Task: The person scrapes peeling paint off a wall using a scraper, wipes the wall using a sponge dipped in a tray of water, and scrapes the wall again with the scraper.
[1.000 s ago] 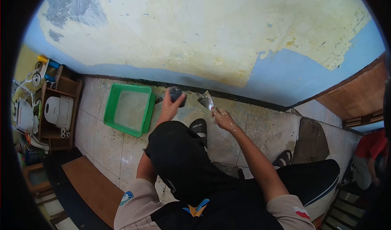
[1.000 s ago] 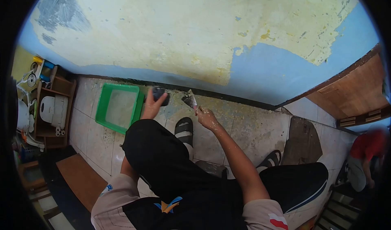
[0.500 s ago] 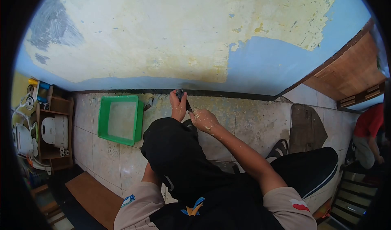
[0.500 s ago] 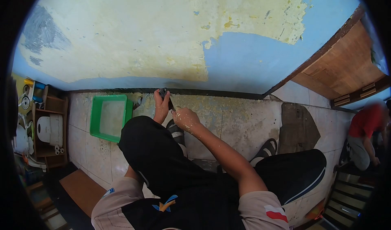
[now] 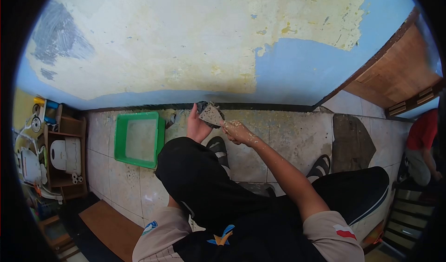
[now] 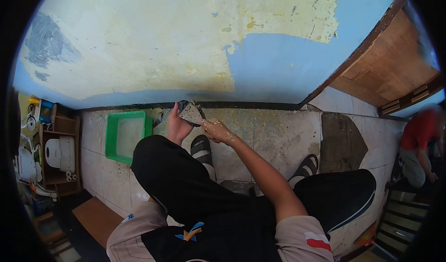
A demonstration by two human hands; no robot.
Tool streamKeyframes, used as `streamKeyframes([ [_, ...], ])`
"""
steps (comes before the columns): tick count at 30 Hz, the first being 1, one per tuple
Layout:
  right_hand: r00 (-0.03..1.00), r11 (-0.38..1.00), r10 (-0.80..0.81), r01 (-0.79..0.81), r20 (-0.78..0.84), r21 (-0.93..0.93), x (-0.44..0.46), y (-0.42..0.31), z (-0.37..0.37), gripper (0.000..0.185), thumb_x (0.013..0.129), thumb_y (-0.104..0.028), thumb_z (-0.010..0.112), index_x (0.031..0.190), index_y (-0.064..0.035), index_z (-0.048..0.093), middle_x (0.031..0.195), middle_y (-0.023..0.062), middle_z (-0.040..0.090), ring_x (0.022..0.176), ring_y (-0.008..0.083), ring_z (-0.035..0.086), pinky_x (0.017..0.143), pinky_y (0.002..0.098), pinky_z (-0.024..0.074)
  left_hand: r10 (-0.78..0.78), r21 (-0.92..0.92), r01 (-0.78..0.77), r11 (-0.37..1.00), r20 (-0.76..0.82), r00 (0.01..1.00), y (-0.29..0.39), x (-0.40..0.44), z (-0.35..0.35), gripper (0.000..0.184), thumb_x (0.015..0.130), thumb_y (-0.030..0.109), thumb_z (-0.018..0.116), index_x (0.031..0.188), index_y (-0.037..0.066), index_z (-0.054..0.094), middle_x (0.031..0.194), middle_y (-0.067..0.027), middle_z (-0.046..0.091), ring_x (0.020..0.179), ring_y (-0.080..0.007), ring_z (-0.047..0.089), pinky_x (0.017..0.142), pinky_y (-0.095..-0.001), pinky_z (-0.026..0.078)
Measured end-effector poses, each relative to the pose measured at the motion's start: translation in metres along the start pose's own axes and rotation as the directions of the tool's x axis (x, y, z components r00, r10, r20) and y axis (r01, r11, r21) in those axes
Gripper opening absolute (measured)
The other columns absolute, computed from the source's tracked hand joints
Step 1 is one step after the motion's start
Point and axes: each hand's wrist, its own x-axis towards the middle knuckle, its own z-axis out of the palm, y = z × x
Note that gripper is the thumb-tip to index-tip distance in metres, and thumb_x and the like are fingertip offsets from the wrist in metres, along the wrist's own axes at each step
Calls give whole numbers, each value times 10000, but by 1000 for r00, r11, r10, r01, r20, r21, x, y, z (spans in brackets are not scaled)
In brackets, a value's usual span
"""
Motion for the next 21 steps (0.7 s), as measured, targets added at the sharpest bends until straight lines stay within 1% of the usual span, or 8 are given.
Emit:
streamKeyframes([
  [4,998,998,47,-48,42,28,0,4,2,523,992,-602,601,808,-117,535,528,-42,407,394,77,321,385,263,212,-7,-41,9,999,63,998,3,-3,2,568,1073,508,467,1389,48,570,1376,-149,633,1302,-337,571,1126,-528,409],
  [6,994,995,100,-101,43,4,-1,1,-2,527,981,-611,616,792,-126,534,522,-48,389,386,73,293,385,268,207,143,-41,-146,988,-67,987,7,-8,11,560,1072,494,473,1386,43,581,1362,-170,640,1286,-353,583,1125,-542,408],
  [10,987,986,160,-159,1,-46,1,1,-19,532,977,-612,623,777,-128,533,518,-50,378,388,74,288,385,272,209,243,-32,-247,969,-92,966,24,-15,5,516,1069,480,486,1338,57,611,1306,-159,669,1236,-366,607,1084,-565,433],
  [11,984,981,169,-162,51,-110,2,5,-27,535,978,-610,624,767,-127,534,517,-47,381,389,73,290,385,272,209,314,17,-316,949,-176,933,34,-22,-5,486,1060,484,501,1287,73,627,1251,-140,685,1171,-348,623,1041,-542,456],
  [15,994,982,107,-104,15,-160,0,25,-56,540,976,-605,630,749,-124,535,523,-38,405,395,72,316,384,279,220,570,224,-528,819,-418,707,89,-71,-21,403,1037,496,544,1132,120,655,1041,-79,702,965,-273,648,878,-474,515],
  [17,995,979,20,-39,-98,-202,3,42,-66,539,978,-598,631,747,-119,540,526,-37,415,400,75,330,391,282,235,634,293,-562,773,-339,695,127,-107,-33,380,1037,492,548,1091,128,641,964,-61,672,909,-248,629,799,-459,513],
  [19,977,970,-64,13,-205,-242,10,63,-76,538,980,-591,633,745,-115,545,530,-37,424,405,79,344,398,286,251,760,515,-580,631,-261,595,170,-142,-61,365,1031,479,578,1103,124,621,925,-40,640,893,-231,610,770,-417,511],
  [21,956,933,-136,36,-259,-358,11,81,-87,577,963,-631,624,802,-77,614,565,5,496,466,127,458,467,326,377,899,765,-475,436,-342,275,217,-168,-102,346,1027,454,612,1098,116,595,890,-25,618,860,-202,596,753,-372,503],
])
